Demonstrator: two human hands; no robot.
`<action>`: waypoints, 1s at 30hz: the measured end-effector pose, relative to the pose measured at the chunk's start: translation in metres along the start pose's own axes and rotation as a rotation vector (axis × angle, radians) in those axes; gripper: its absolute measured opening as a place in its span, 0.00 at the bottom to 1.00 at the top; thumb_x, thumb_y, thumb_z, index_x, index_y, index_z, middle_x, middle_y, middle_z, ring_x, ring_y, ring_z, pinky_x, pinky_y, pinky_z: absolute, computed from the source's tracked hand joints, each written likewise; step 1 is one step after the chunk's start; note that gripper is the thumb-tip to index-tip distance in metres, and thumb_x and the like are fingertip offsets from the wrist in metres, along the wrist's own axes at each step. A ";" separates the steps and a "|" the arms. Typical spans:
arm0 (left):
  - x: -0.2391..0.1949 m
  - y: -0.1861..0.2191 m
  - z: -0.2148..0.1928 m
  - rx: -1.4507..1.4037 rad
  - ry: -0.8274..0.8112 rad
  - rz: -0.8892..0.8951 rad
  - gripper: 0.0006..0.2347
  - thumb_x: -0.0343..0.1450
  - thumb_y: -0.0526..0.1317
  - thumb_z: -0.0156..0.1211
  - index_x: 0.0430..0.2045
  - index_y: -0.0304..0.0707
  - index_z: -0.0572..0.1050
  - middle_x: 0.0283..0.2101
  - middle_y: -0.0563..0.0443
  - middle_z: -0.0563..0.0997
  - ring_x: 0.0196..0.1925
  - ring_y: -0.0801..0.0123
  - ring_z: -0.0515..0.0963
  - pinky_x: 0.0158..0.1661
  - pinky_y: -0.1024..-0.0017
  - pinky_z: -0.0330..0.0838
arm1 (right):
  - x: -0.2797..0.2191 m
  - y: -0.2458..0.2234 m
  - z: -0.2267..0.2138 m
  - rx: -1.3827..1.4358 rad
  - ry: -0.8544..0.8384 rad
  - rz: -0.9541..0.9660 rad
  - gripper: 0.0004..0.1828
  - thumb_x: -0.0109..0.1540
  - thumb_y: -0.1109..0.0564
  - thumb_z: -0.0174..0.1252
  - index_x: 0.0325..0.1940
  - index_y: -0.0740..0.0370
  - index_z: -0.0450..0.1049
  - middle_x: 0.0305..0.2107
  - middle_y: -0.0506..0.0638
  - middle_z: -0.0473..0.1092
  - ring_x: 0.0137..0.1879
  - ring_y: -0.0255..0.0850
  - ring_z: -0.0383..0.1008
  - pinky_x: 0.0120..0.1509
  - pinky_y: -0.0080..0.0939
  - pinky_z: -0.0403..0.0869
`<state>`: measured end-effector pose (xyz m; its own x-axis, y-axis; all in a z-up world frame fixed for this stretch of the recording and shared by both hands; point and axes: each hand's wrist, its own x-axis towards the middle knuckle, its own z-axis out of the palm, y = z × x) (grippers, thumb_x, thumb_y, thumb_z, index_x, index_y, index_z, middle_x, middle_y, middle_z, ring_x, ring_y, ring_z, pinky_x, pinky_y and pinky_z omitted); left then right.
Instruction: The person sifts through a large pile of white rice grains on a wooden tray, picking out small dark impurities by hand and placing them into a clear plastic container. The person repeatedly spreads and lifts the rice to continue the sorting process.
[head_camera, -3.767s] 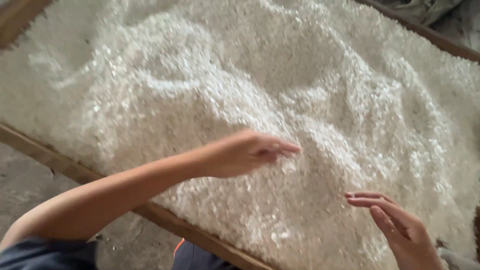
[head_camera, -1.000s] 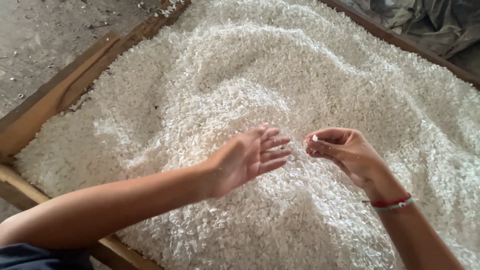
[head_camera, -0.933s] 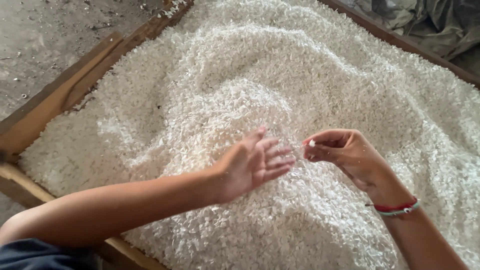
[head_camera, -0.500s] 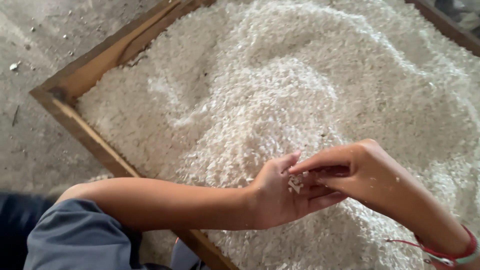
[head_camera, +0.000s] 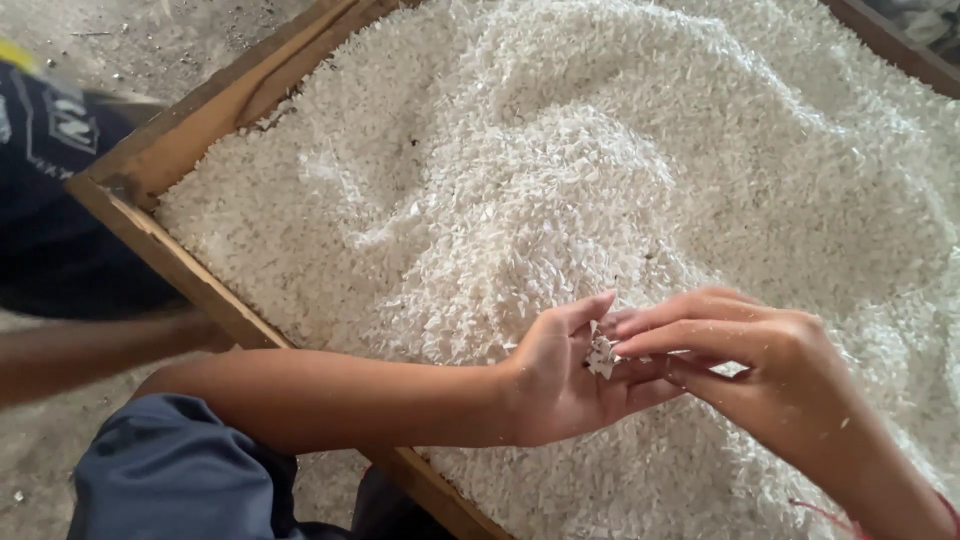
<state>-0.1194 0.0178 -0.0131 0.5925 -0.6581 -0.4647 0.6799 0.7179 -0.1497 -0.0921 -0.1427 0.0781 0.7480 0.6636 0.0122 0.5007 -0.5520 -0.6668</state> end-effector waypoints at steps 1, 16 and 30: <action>-0.003 -0.001 0.002 -0.044 0.016 0.004 0.17 0.79 0.50 0.45 0.54 0.35 0.69 0.50 0.30 0.76 0.52 0.47 0.79 0.58 0.55 0.75 | -0.002 0.000 0.004 -0.129 0.070 -0.080 0.15 0.53 0.60 0.67 0.43 0.50 0.85 0.44 0.46 0.80 0.55 0.39 0.80 0.54 0.37 0.81; -0.006 -0.005 -0.010 0.003 -0.039 -0.054 0.22 0.82 0.54 0.41 0.38 0.30 0.75 0.36 0.44 0.78 0.33 0.64 0.76 0.31 0.76 0.73 | -0.014 -0.008 0.043 -0.219 0.151 -0.302 0.08 0.56 0.57 0.67 0.39 0.57 0.84 0.41 0.50 0.79 0.51 0.40 0.80 0.60 0.40 0.81; -0.001 -0.024 -0.006 -0.040 -0.074 -0.132 0.26 0.81 0.54 0.42 0.57 0.22 0.68 0.54 0.29 0.74 0.56 0.48 0.75 0.57 0.61 0.74 | -0.038 0.001 0.045 -0.225 0.232 -0.161 0.09 0.56 0.59 0.68 0.40 0.58 0.80 0.40 0.49 0.78 0.47 0.39 0.80 0.53 0.36 0.83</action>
<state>-0.1387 0.0028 -0.0147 0.5301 -0.7613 -0.3734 0.7372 0.6314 -0.2407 -0.1403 -0.1455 0.0434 0.7175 0.6335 0.2897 0.6844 -0.5638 -0.4622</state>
